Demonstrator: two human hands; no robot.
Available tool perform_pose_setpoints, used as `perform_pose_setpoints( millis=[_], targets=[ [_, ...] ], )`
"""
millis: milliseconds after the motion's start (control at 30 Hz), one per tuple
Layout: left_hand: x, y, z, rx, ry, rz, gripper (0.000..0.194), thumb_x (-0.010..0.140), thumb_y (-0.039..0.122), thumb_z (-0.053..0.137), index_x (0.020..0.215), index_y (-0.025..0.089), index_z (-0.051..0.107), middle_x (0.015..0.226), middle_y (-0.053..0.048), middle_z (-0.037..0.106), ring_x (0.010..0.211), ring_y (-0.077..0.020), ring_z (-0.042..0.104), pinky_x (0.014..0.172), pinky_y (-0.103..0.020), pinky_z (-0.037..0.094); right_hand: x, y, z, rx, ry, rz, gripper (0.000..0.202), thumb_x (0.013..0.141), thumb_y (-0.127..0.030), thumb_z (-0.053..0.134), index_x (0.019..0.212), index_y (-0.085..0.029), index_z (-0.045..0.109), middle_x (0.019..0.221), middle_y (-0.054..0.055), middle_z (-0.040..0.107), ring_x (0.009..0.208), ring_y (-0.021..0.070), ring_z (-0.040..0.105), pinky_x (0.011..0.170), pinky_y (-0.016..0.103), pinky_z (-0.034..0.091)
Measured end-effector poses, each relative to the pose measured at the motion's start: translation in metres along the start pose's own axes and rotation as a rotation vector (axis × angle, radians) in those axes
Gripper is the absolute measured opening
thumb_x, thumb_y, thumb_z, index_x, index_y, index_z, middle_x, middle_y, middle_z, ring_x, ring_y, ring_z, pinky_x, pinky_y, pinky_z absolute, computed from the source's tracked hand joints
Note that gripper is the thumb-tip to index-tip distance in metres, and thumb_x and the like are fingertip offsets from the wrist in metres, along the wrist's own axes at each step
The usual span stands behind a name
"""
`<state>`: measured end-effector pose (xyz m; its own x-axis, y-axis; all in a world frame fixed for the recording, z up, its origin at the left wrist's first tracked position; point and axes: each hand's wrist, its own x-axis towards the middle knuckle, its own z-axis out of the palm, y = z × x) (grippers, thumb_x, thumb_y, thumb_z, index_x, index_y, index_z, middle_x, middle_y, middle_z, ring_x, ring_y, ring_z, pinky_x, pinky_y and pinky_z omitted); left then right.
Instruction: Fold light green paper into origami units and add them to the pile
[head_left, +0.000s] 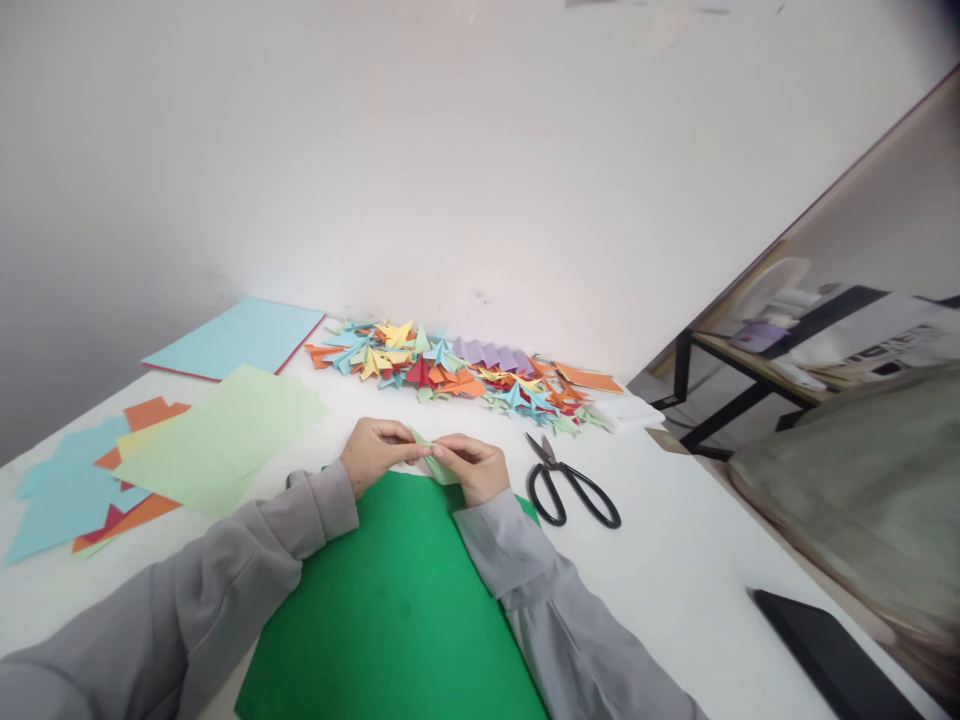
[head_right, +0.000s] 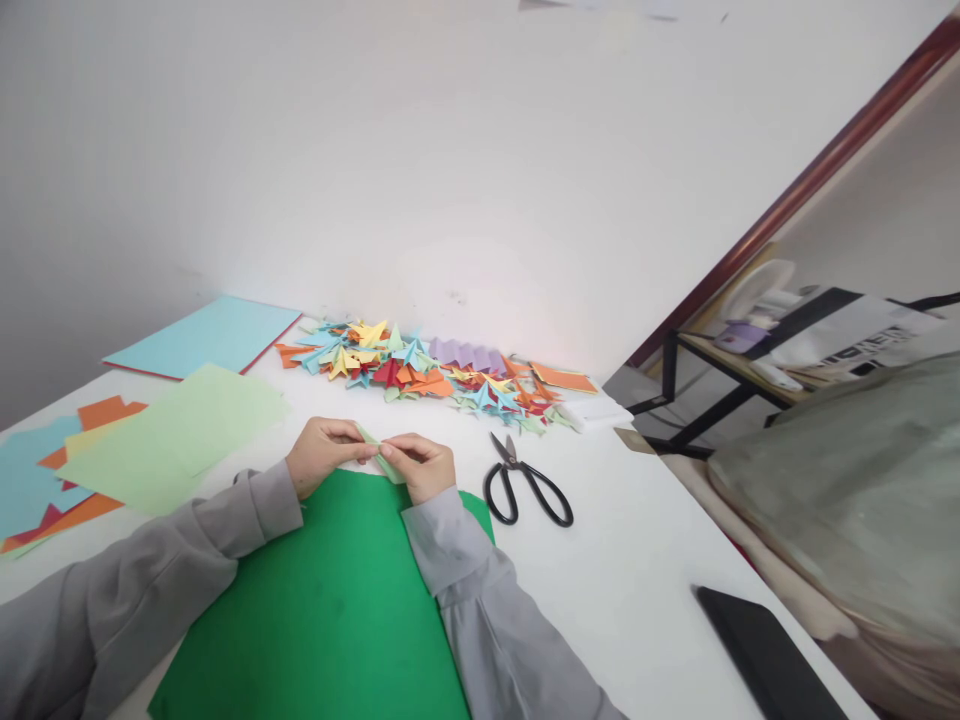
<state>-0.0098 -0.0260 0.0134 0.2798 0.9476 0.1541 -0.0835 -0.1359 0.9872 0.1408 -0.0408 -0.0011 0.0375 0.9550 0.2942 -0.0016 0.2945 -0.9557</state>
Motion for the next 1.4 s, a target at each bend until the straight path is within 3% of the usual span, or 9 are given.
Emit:
perform_pose_setpoints(
  millis=[200,433,1000,1200,1400],
  targets=[
    [-0.001,0.002,0.000,-0.017,-0.048,0.016,0.018,0.056,0.029,0.068,0.055,0.012,0.062,0.051,-0.001,0.058,0.049,-0.0100,0.053,0.052,-0.023,0.043,0.000,0.002,0.000,0.049,-0.022,0.104,0.014,0.053,-0.027,0.071,0.066,-0.022,0.069,0.062,0.000,0.065,0.057,0.0135,0.055,0.055,0.026,0.042],
    [-0.001,0.003,-0.001,0.008,-0.078,0.048,0.017,0.059,0.026,0.067,0.055,0.010,0.062,0.053,-0.001,0.059,0.051,-0.0101,0.053,0.052,-0.022,0.043,0.002,0.003,-0.001,0.070,-0.088,0.009,0.005,0.056,-0.023,0.070,0.060,-0.020,0.068,0.063,0.000,0.064,0.059,0.0128,0.055,0.056,0.025,0.041],
    [-0.001,0.001,0.001,-0.037,-0.066,0.031,0.018,0.055,0.025,0.070,0.055,0.010,0.061,0.051,0.000,0.056,0.049,-0.0088,0.051,0.051,-0.021,0.041,0.001,0.010,0.001,0.224,-0.091,0.051,0.008,0.053,-0.020,0.072,0.059,-0.022,0.068,0.060,-0.002,0.060,0.055,0.0099,0.052,0.051,0.023,0.037],
    [-0.001,-0.001,0.001,-0.044,-0.074,0.054,0.018,0.055,0.025,0.070,0.055,0.010,0.060,0.052,0.001,0.056,0.049,-0.0081,0.050,0.050,-0.020,0.040,0.004,0.012,-0.001,0.226,-0.109,0.038,0.005,0.054,-0.021,0.071,0.057,-0.022,0.067,0.057,-0.003,0.059,0.053,0.0095,0.050,0.051,0.023,0.036],
    [-0.002,0.002,0.002,-0.086,-0.074,-0.019,0.020,0.054,0.027,0.070,0.061,0.010,0.061,0.052,0.002,0.055,0.049,-0.0078,0.050,0.050,-0.020,0.041,0.004,0.008,-0.002,0.159,-0.078,0.067,0.005,0.055,-0.023,0.070,0.055,-0.020,0.066,0.056,-0.003,0.056,0.053,0.0096,0.048,0.051,0.024,0.034]
  ],
)
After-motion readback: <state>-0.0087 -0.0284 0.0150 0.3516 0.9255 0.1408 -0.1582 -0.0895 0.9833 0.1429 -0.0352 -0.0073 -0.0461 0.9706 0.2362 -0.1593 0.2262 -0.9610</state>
